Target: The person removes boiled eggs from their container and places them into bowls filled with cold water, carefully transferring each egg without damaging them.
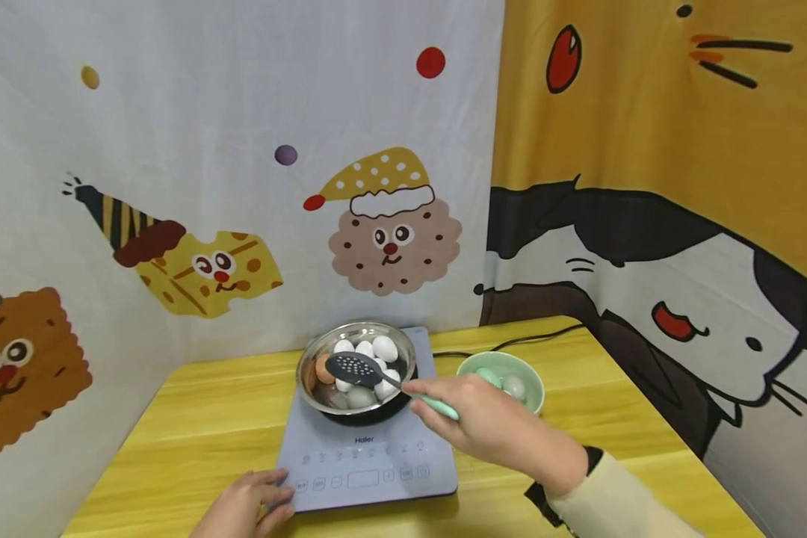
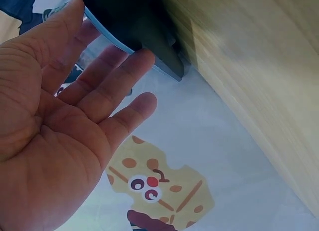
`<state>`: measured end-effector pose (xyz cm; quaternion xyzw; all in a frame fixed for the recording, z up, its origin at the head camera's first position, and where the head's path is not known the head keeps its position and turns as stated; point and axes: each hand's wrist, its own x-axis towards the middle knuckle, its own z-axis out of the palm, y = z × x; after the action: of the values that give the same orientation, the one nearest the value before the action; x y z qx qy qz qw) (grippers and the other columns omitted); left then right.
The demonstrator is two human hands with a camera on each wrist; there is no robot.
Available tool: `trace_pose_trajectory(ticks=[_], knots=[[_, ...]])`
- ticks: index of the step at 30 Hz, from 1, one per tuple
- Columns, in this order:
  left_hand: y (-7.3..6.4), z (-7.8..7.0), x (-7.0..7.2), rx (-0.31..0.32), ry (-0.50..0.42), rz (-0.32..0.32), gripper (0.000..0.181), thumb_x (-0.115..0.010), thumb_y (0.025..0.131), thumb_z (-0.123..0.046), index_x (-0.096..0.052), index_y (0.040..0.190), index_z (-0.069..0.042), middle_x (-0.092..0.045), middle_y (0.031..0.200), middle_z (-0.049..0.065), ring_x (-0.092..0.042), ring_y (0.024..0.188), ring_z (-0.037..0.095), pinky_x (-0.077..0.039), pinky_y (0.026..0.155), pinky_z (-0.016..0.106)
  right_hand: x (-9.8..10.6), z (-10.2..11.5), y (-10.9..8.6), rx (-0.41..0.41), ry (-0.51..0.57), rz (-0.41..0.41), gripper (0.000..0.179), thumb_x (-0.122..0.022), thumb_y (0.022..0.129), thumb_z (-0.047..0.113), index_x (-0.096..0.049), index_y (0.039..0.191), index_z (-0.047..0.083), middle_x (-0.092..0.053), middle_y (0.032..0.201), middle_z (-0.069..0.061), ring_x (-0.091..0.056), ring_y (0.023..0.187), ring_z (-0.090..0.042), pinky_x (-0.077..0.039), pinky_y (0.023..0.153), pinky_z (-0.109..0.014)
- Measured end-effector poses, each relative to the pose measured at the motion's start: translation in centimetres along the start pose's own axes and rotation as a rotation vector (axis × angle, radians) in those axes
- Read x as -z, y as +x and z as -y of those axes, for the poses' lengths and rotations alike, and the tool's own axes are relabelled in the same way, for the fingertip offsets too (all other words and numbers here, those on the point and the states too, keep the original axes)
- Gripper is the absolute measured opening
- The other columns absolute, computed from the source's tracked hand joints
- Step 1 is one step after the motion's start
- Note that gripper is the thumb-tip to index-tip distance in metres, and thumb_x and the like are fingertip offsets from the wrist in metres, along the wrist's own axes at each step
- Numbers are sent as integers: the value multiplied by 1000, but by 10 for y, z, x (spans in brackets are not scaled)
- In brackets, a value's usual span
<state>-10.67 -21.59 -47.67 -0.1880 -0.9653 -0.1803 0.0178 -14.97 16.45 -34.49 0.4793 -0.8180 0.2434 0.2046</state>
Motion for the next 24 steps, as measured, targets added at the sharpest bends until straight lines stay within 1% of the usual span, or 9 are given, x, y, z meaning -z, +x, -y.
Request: trace_pose_trajectory(ticks=[4,6,7,9,11,15,18,21,24], knots=[[0,-1,-1,3,7,-14,27,-90,85,-26,-85,104,-7,-79,121,19,-76,113,38,-58,101,64,6,5,0,40,-70,71,25,-65,108,16,-74,131,9,-81,121,0,-79,104,-13,-67,86,-29],[1,-1,-1,22,-4,-11,27,-90,85,-26,-85,105,-8,-79,122,19,-75,114,39,-57,102,64,6,9,0,27,-75,103,26,-62,110,19,-73,133,11,-81,123,1,-78,106,-13,-67,87,-30],[1,-1,-1,34,-13,-6,28,-90,85,-26,-85,105,-8,-79,123,19,-75,114,40,-58,101,64,5,11,0,6,-70,107,27,-62,110,19,-72,133,11,-80,123,1,-78,107,-13,-67,88,-31],[1,-1,-1,59,-37,8,28,-90,85,-26,-85,105,-8,-78,124,20,-74,115,43,-58,100,64,0,14,-1,-40,-53,87,27,-62,109,18,-73,133,11,-80,123,0,-78,106,-14,-67,86,-32],[1,-2,0,77,-53,19,29,-90,85,-26,-84,106,-8,-78,125,21,-73,115,46,-58,98,65,-6,16,-2,-68,-33,52,26,-64,108,15,-73,131,10,-81,122,-1,-78,105,-14,-67,86,-32],[0,-4,1,94,-62,32,29,-90,85,-27,-84,106,-8,-77,125,20,-73,115,45,-59,98,64,-15,15,-5,-73,-2,-13,25,-67,105,11,-75,129,9,-81,121,-1,-79,104,-13,-67,85,-31],[0,-3,0,96,-55,35,29,-90,86,-27,-84,107,-8,-78,125,19,-73,115,43,-60,96,61,-17,10,-9,-92,56,-37,26,-68,103,8,-76,127,8,-82,121,-1,-78,100,-9,-66,83,-28],[-1,-2,-2,93,-35,34,30,-90,86,-28,-84,108,-8,-78,126,18,-73,115,40,-62,95,58,-17,3,-12,-101,114,-46,26,-69,102,6,-77,127,7,-82,119,-2,-78,99,-8,-65,82,-26],[-1,-2,-2,89,-29,20,29,-90,86,-27,-84,107,-8,-78,125,17,-73,115,39,-62,95,57,-17,-1,-16,-109,158,-53,25,-69,102,5,-77,126,6,-83,117,-4,-77,99,-7,-65,82,-25]])
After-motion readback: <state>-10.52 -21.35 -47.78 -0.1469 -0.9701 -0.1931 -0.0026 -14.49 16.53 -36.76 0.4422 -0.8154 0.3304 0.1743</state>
